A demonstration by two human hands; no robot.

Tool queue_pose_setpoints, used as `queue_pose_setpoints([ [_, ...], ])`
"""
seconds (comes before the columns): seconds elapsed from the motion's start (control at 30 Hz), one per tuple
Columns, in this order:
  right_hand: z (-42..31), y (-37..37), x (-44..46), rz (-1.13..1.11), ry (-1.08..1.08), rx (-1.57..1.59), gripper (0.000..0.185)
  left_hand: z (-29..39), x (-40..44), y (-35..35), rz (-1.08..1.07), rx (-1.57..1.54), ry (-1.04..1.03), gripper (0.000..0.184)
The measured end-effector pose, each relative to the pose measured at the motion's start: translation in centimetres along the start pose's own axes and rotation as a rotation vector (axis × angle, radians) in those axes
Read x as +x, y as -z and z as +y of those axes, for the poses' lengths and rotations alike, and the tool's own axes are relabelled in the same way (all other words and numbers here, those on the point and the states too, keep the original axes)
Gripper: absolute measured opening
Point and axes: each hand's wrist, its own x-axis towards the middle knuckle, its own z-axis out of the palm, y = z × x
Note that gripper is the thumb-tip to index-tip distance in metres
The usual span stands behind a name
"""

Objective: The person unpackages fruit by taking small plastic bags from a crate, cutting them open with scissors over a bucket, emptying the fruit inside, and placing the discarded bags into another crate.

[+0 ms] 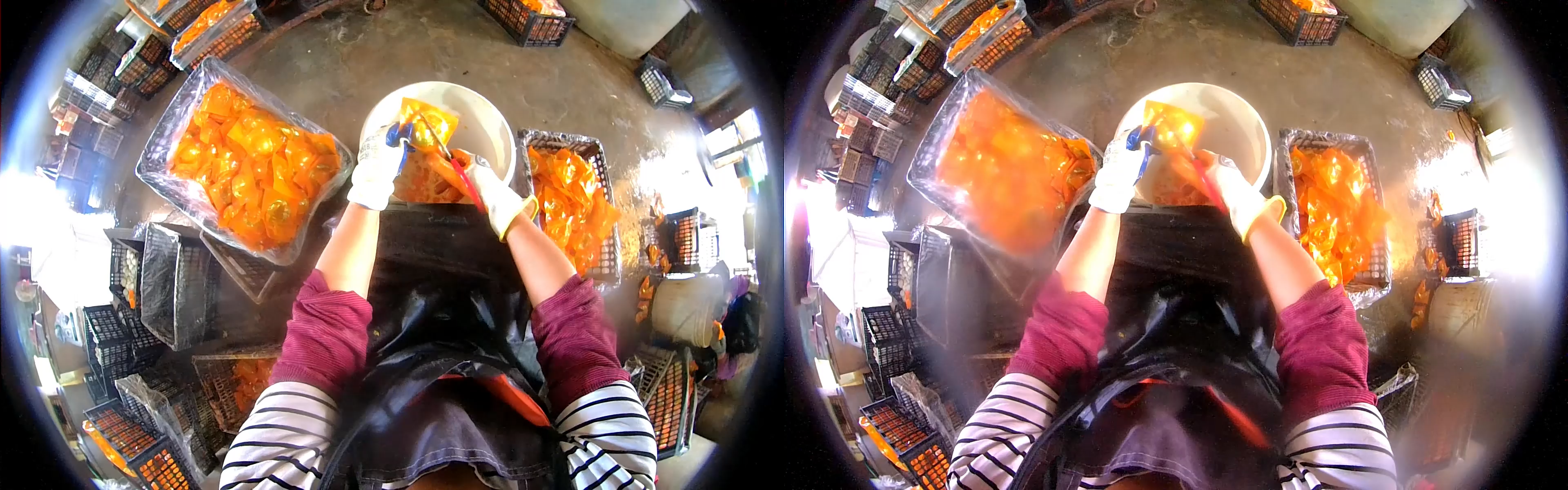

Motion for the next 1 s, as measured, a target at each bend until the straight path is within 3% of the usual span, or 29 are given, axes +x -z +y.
queue_pose_setpoints([
  [0.03,-0.2,-1.2,-0.4,0.011,0.015,0.119,0.032,0.0,0.1,0.0,0.004,-0.002,0.005,0.034],
  [0.1,-1.0,-3.7,-1.3,0.209,0.031,-0.304,0.03,0.1,0.1,0.1,0.006,0.004,0.009,0.035],
  [0.17,-0.4,-2.5,-0.6,0.111,-0.006,-0.077,0.027,0.3,0.1,0.3,-0.004,0.018,0.007,0.037],
  [0.23,-0.2,-1.7,-0.3,0.084,0.022,-0.351,0.025,-0.3,-0.1,0.0,0.025,0.064,-0.011,0.039],
  [0.27,-0.1,-1.2,-0.2,0.103,0.071,-0.74,0.025,-0.5,-0.2,-0.1,0.039,0.088,-0.021,0.04],
  [0.33,-0.5,-2.2,-0.6,0.135,0.116,-1.142,0.027,-0.1,0.1,0.7,0.024,0.019,0.083,0.033],
  [0.4,-1.0,-3.6,-1.3,0.158,0.104,-1.124,0.03,0.6,0.1,1.4,-0.011,-0.064,0.138,0.032],
  [0.5,-1.3,-5.5,-2.0,0.188,0.089,-0.938,0.03,-1.3,0.1,-0.4,-0.042,-0.055,-0.001,0.032],
  [0.53,-1.0,-4.1,-1.1,0.129,0.045,-0.495,0.031,-1.0,0.1,-0.1,-0.057,-0.01,0.01,0.034],
  [0.73,-1.0,-2.3,-1.2,0.078,0.02,-0.784,0.036,0.9,0.0,1.4,-0.025,0.028,0.061,0.035],
  [0.83,-1.5,-3.8,-1.6,0.106,-0.02,-1.002,0.038,-0.6,-0.1,0.3,0.024,0.093,-0.069,0.034],
  [0.9,-1.2,-3.9,-1.4,0.128,-0.017,-0.721,0.038,-0.1,0.0,0.7,-0.023,0.087,-0.013,0.034],
  [1.0,-2.6,-7.1,-3.7,0.138,-0.087,-0.636,0.038,0.8,0.1,0.8,0.008,0.107,0.052,0.033],
])
